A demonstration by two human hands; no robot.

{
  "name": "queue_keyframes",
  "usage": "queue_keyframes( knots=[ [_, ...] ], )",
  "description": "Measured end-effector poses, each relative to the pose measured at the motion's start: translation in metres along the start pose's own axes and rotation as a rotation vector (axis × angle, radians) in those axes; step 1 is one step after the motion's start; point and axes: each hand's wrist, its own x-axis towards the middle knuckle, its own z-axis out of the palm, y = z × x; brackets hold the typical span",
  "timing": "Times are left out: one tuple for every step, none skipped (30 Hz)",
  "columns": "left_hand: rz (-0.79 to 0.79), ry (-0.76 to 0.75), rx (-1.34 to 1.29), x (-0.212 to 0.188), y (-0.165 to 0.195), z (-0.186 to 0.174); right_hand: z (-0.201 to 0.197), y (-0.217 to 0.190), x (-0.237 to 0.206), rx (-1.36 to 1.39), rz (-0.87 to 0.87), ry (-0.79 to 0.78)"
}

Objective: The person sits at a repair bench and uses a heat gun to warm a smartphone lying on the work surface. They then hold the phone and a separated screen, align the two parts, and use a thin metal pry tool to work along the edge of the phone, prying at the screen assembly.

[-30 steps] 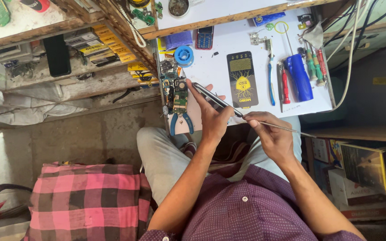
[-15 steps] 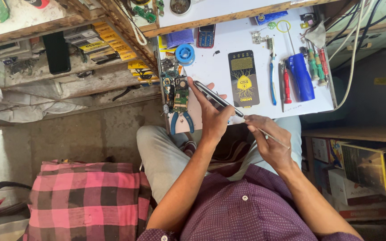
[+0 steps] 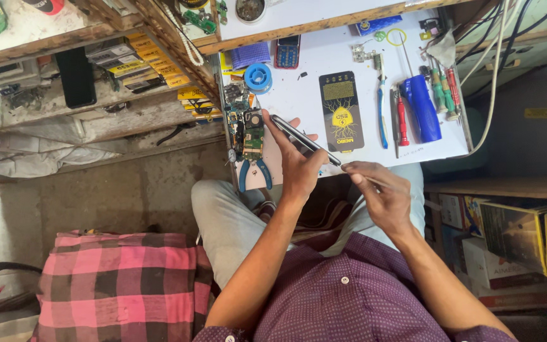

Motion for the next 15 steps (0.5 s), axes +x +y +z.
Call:
queue_keyframes(
  knots=[
    [-0.006, 0.001, -0.002, 0.000, 0.000, 0.000, 0.002, -0.002, -0.002, -0.094, -0.068, 0.014],
    [-0.012, 0.002, -0.004, 0.001, 0.000, -0.001, 0.004, -0.004, -0.003, -0.187, -0.137, 0.029],
    [-0.012, 0.003, 0.000, 0.001, 0.000, -0.001, 0.005, -0.005, -0.004, -0.204, -0.165, 0.033],
    [-0.011, 0.004, 0.005, 0.001, 0.001, -0.001, 0.005, -0.007, -0.005, -0.221, -0.192, 0.037],
    [-0.010, 0.005, 0.009, 0.002, 0.001, -0.001, 0.006, -0.007, -0.005, -0.237, -0.220, 0.042],
    [-0.012, 0.003, 0.008, 0.001, 0.001, -0.001, 0.006, -0.007, -0.005, -0.246, -0.222, 0.037],
    [-0.013, 0.000, 0.007, 0.001, 0.002, -0.002, 0.006, -0.007, -0.005, -0.254, -0.225, 0.032],
    [-0.015, -0.002, 0.005, 0.001, 0.002, -0.002, 0.006, -0.006, -0.006, -0.263, -0.227, 0.028],
    [-0.014, -0.004, -0.005, 0.001, 0.002, -0.001, 0.006, -0.005, -0.006, -0.234, -0.209, 0.038],
    [-0.011, -0.005, -0.016, 0.001, 0.002, -0.001, 0.007, -0.003, -0.006, -0.205, -0.191, 0.047],
    [-0.010, -0.004, -0.028, 0.001, 0.002, -0.002, 0.008, 0.000, -0.007, -0.176, -0.174, 0.056],
    [-0.003, -0.003, -0.024, 0.001, 0.003, -0.002, 0.008, 0.002, -0.007, -0.110, -0.120, 0.046],
    [0.001, -0.002, -0.020, 0.001, 0.003, -0.002, 0.007, 0.005, -0.006, -0.043, -0.066, 0.036],
    [0.006, -0.001, -0.016, 0.001, 0.003, -0.002, 0.007, 0.008, -0.006, 0.023, -0.011, 0.026],
    [-0.006, 0.003, -0.032, 0.001, 0.003, -0.002, 0.005, 0.010, -0.005, 0.056, 0.016, 0.015]
  ],
)
